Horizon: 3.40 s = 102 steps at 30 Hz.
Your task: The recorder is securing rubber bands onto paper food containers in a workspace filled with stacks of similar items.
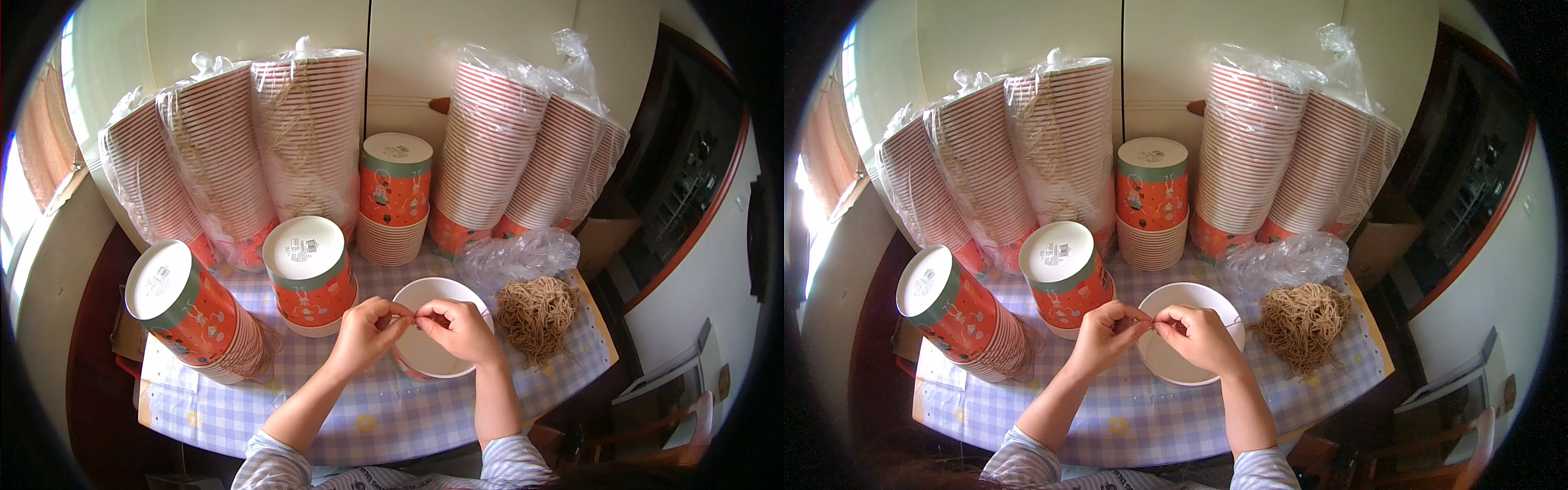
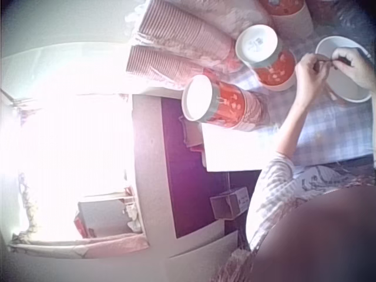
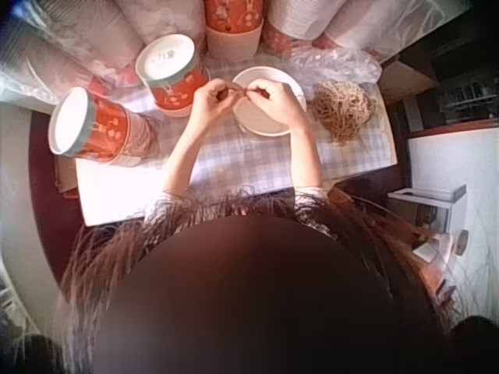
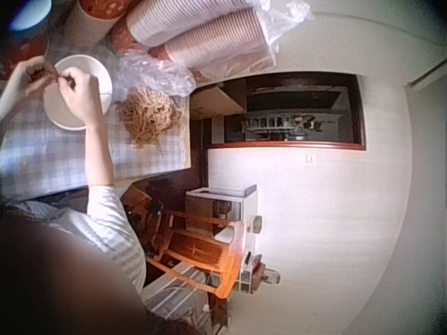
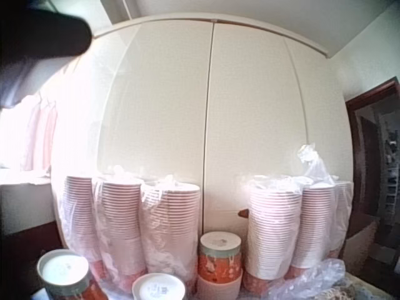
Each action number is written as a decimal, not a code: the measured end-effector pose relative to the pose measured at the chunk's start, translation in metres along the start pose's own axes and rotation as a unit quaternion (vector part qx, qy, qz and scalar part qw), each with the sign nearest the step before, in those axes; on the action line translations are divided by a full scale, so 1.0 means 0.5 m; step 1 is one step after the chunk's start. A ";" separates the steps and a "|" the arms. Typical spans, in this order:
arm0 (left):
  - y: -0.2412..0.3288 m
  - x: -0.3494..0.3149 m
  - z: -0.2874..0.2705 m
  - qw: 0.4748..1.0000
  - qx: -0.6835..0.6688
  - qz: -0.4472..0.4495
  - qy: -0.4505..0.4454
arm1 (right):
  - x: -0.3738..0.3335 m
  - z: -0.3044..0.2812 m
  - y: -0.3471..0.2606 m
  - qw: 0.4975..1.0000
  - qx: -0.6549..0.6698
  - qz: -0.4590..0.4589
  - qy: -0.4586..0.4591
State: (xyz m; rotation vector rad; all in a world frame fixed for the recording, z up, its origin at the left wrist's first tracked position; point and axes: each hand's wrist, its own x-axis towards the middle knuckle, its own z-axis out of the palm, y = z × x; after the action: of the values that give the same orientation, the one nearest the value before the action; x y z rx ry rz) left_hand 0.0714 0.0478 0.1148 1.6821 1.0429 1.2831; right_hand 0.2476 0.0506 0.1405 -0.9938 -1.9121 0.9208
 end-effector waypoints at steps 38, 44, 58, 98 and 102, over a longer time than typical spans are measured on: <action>0.013 -0.002 -0.007 0.997 -0.023 -0.050 -0.046 | -0.001 -0.005 -0.017 1.000 0.004 -0.002 0.013; 0.014 -0.001 -0.007 0.997 0.022 -0.058 -0.043 | -0.001 -0.007 -0.014 1.000 0.000 0.015 0.006; 0.012 -0.001 -0.005 0.998 -0.002 -0.047 -0.035 | -0.001 -0.004 -0.003 0.999 0.001 -0.038 -0.006; 0.035 0.000 -0.009 0.971 0.174 0.164 0.007 | -0.001 -0.015 -0.008 0.998 0.054 -0.015 -0.040; 0.030 -0.003 -0.009 0.958 0.222 0.182 -0.003 | -0.002 -0.013 0.002 0.996 0.082 -0.022 -0.038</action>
State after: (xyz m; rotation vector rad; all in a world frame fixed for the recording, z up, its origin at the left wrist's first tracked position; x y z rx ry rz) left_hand 0.0693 0.0413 0.1288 2.3035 1.1095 1.3328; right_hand 0.2540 0.0517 0.1421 -0.8281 -1.8787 1.0849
